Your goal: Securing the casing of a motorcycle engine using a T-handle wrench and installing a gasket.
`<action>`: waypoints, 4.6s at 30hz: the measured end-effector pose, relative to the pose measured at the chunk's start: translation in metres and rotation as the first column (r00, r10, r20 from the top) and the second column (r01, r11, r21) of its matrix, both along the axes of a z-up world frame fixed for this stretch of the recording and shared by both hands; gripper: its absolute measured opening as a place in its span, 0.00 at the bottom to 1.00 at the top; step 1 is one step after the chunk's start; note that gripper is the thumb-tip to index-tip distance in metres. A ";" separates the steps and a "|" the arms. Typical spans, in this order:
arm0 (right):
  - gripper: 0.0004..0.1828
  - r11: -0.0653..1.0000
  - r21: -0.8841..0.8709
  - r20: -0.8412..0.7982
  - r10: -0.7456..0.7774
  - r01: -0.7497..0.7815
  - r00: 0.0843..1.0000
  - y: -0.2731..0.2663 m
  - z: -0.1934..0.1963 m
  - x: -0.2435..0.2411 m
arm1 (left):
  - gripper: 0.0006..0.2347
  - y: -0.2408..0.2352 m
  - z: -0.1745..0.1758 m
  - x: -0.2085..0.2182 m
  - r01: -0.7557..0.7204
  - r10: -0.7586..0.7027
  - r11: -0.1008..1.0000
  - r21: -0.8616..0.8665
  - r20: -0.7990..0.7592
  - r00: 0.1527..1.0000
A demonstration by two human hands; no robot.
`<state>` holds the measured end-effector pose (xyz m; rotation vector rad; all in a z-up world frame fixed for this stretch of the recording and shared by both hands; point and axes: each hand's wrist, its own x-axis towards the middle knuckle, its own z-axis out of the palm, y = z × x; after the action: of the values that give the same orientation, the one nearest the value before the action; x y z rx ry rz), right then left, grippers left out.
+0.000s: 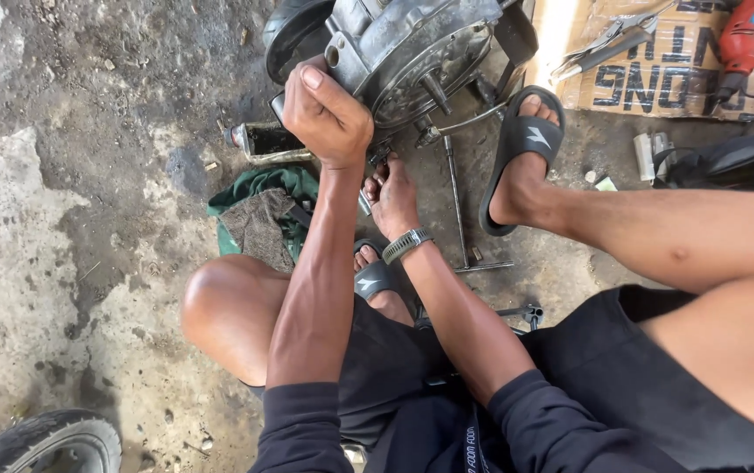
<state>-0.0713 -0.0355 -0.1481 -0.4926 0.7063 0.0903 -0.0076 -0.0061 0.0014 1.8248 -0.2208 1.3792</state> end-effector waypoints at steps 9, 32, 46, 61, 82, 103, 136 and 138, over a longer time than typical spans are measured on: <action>0.16 0.998 -0.057 -0.022 0.034 -0.035 0.999 -0.003 0.004 0.001 | 0.19 0.000 -0.003 0.003 -0.010 0.011 0.999 -0.030 0.030 0.999; 0.19 0.998 0.010 -0.018 0.057 -0.057 0.998 -0.006 0.009 -0.001 | 0.19 -0.005 0.002 -0.002 -0.021 0.021 1.000 -0.013 -0.018 1.000; 0.17 0.936 -0.334 0.137 0.166 -0.113 0.977 -0.015 0.014 -0.010 | 0.18 0.000 -0.004 0.005 -0.024 0.023 1.000 -0.020 -0.024 0.999; 0.22 0.992 -0.121 0.133 -0.005 0.021 0.991 -0.005 -0.008 -0.006 | 0.20 -0.005 -0.003 -0.001 -0.043 0.042 0.999 0.023 0.006 0.999; 0.20 0.983 -0.180 0.091 -0.011 0.028 0.996 -0.005 0.010 -0.011 | 0.20 -0.008 0.006 -0.011 -0.009 0.009 1.000 -0.001 -0.031 0.999; 0.21 0.959 -0.277 0.209 0.120 -0.059 0.970 -0.020 0.010 -0.011 | 0.18 -0.008 0.011 -0.011 0.005 -0.008 1.000 -0.029 -0.080 0.997; 0.22 0.887 -0.443 0.260 0.266 -0.130 0.928 -0.026 -0.015 -0.022 | 0.31 0.028 0.040 0.157 0.445 -0.331 0.776 -0.446 -0.889 -0.315; 0.21 0.889 -0.439 0.259 0.264 -0.130 0.929 -0.026 -0.017 -0.022 | 0.22 0.023 0.037 0.168 0.518 -0.299 0.733 -0.441 -0.893 -0.338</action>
<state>-0.0933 -0.0612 -0.1656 -0.9696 0.3554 0.0524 0.1606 0.0170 0.0388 2.0248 -0.1213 -0.9272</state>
